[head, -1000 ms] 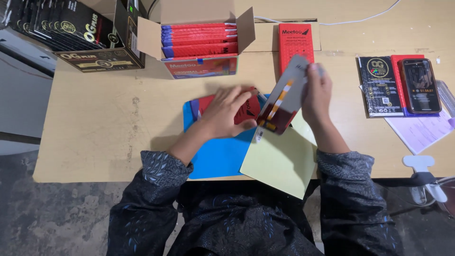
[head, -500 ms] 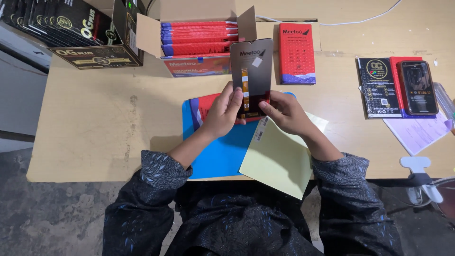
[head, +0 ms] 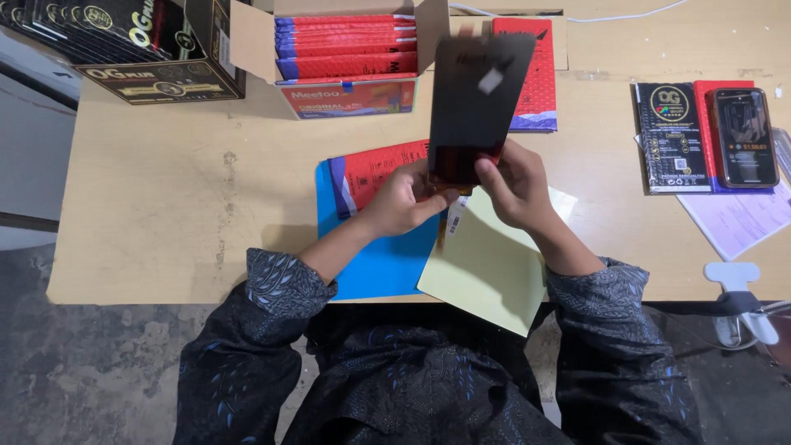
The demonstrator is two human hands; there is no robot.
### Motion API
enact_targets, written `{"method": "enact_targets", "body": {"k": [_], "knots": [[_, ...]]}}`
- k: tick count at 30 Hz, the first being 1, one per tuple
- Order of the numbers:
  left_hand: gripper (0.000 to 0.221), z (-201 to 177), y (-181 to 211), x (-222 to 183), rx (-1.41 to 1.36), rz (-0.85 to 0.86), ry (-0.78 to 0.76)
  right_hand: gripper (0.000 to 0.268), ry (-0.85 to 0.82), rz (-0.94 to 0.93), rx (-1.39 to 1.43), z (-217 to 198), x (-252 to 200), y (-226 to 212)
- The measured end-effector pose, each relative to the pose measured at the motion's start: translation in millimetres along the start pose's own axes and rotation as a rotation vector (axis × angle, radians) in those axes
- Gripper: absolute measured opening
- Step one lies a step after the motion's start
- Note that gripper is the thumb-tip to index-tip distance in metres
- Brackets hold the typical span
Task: The person removes several smartphone screens from red protective sleeves, peels off plastic films, and writes on labels on the back of the screens.
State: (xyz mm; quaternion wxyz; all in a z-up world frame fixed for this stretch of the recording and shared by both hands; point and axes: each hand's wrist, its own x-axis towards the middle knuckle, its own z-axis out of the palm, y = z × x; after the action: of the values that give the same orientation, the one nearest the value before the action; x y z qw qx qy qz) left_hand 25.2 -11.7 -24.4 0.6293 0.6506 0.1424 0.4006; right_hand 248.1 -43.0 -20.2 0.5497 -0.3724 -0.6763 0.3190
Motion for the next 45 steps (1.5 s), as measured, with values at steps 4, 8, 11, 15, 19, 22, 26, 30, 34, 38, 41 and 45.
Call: {"method": "enact_targets", "body": {"k": [4, 8, 11, 15, 19, 22, 26, 30, 34, 38, 41, 45], "knots": [[0.025, 4.5, 11.2, 1.7, 0.024, 0.009, 0.060, 0.017, 0.082, 0.132, 0.080, 13.6, 11.2, -23.6], [0.016, 9.1, 40.7, 3.9, 0.074, 0.010, 0.063, 0.017, 0.122, 0.336, 0.215, 17.3, 14.8, -31.3], [0.020, 10.3, 48.4, 3.6, 0.058, -0.002, 0.052, 0.016, 0.159, 0.413, 0.338, 20.4, 20.0, -32.8], [0.025, 9.2, 57.1, 5.4, 0.027, -0.019, -0.022, 0.018, 0.181, 0.451, 0.427, 19.1, 23.1, -34.5], [0.026, 19.5, 75.6, 9.6, 0.030, 0.018, 0.004, 0.018, 0.195, 0.433, 0.437, 18.7, 16.1, -28.4], [0.024, 21.6, 68.5, 8.0, 0.055, 0.068, 0.057, 0.020, 0.180, 0.430, 0.372, 20.0, 8.2, -20.3], [0.014, 15.8, 47.8, 6.7, -0.003, 0.046, 0.110, 0.018, 0.175, 0.387, 0.290, 27.7, 8.8, -32.1], [0.017, 18.9, 18.1, -0.5, -0.005, 0.074, 0.176, 0.015, 0.176, 0.214, 0.174, 24.1, -10.1, 12.0], [0.024, 18.4, 24.8, 4.9, -0.035, 0.086, 0.145, 0.016, 0.163, 0.111, 0.100, 19.9, -4.4, -8.3], [0.011, 22.4, 36.4, 6.7, 0.021, 0.067, 0.125, 0.018, 0.190, -0.027, 0.043, 2.5, -6.2, -2.5], [0.020, 26.6, 22.2, -1.4, -0.023, 0.003, 0.114, 0.019, 0.255, -0.066, 0.005, -14.1, -10.8, 13.4], [0.034, 31.9, 27.9, -8.5, -0.091, -0.099, 0.070, 0.026, 0.397, -0.045, 0.007, -36.4, -8.3, 31.5]]}}
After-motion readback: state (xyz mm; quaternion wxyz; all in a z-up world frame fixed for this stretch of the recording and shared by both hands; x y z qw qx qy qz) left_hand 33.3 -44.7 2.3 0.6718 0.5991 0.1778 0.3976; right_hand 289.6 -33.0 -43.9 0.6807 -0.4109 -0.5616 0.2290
